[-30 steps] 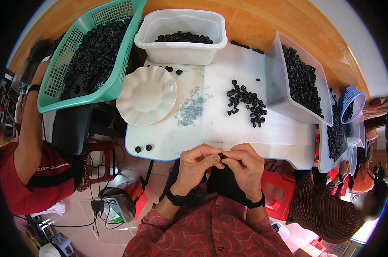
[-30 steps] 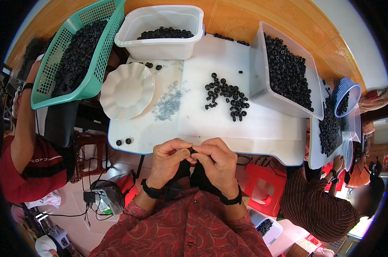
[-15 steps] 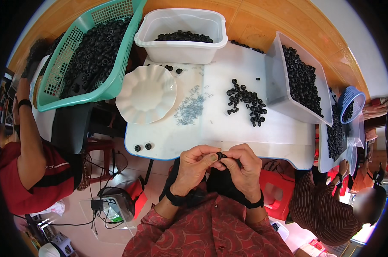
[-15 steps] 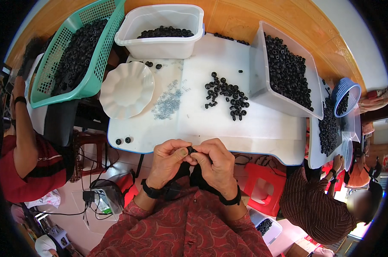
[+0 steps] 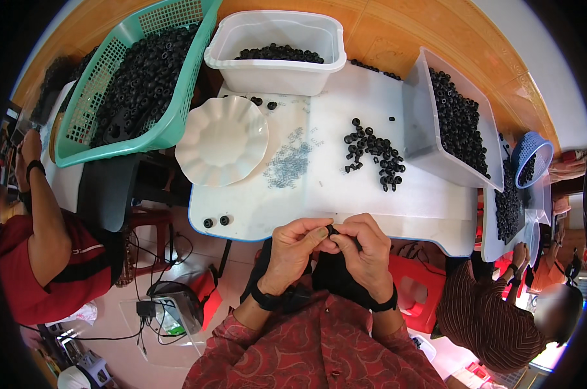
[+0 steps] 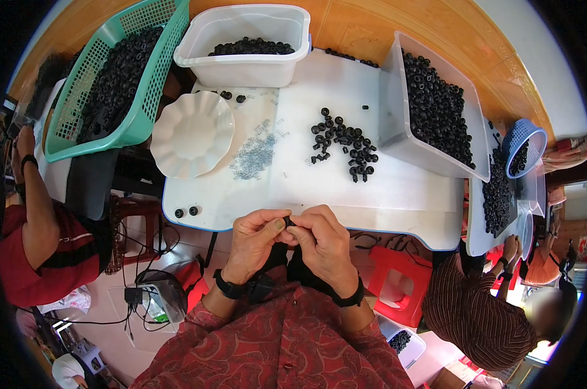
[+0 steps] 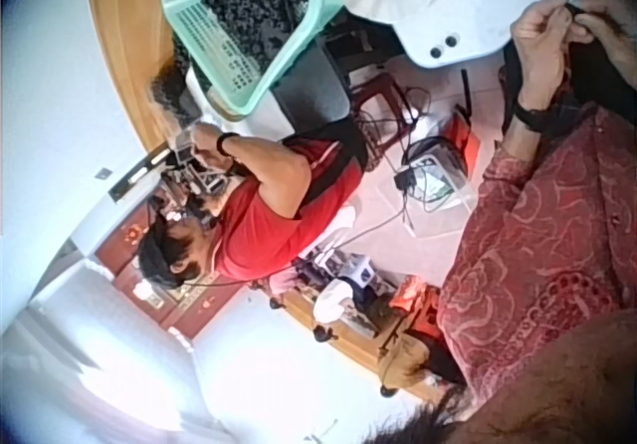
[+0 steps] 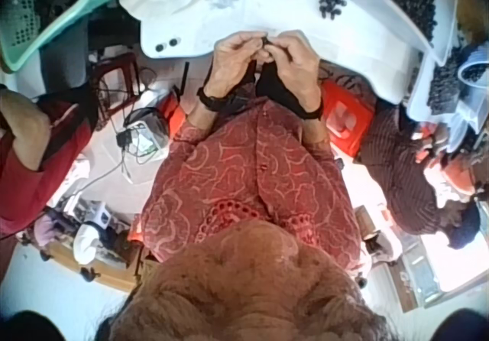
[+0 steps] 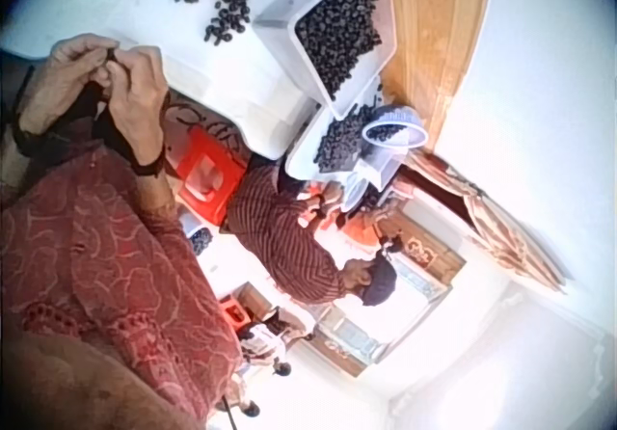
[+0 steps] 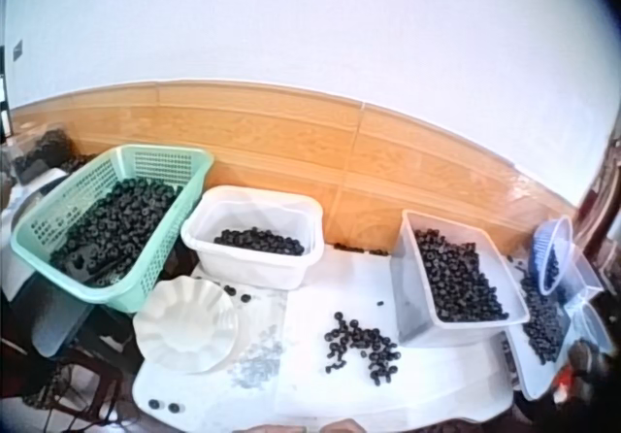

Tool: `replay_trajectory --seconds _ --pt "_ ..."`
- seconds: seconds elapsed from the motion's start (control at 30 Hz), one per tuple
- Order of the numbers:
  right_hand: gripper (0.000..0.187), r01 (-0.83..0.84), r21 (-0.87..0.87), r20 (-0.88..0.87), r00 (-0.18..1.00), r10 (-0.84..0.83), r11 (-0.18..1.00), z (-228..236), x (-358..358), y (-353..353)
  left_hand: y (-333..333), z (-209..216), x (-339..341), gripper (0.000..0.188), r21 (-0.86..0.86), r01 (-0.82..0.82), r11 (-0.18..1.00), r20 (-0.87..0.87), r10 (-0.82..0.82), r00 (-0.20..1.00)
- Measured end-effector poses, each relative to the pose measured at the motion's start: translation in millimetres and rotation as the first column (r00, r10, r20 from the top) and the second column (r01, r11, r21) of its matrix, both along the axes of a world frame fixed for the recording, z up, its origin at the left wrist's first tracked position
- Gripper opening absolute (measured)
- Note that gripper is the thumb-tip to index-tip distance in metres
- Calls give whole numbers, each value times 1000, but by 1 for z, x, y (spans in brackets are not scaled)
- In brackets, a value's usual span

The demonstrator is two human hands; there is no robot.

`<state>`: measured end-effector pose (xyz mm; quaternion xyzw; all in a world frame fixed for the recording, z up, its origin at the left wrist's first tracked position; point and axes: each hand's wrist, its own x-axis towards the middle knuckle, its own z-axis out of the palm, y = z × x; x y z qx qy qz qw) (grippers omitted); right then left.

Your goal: Manually sorting small black parts or pellets into different containers on a table.

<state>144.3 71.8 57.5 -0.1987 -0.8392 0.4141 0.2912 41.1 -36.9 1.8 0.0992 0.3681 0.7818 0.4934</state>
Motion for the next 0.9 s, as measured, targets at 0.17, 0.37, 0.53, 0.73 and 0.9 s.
replay_trajectory --seconds 0.17,0.37,0.53,0.73,0.9 --pt "14 -37 19 44 998 36 999 -1 -3 2 -1 2 0 22 -140 -9 990 -80 -2 997" --pt "11 -54 -50 97 994 58 997 -9 -2 -1 -2 4 1 24 -167 -25 986 -140 1 990" --pt "11 -25 -8 116 993 26 1000 -9 -2 -4 -2 5 -1 24 -204 -1 979 -150 -30 988" --pt "12 3 -79 137 990 8 997 -10 0 -7 -2 3 -2 23 -235 22 972 -188 -67 980" --pt "14 7 -185 138 990 19 983 -7 1 -8 -3 2 -1 23 -214 27 976 -215 -74 974"
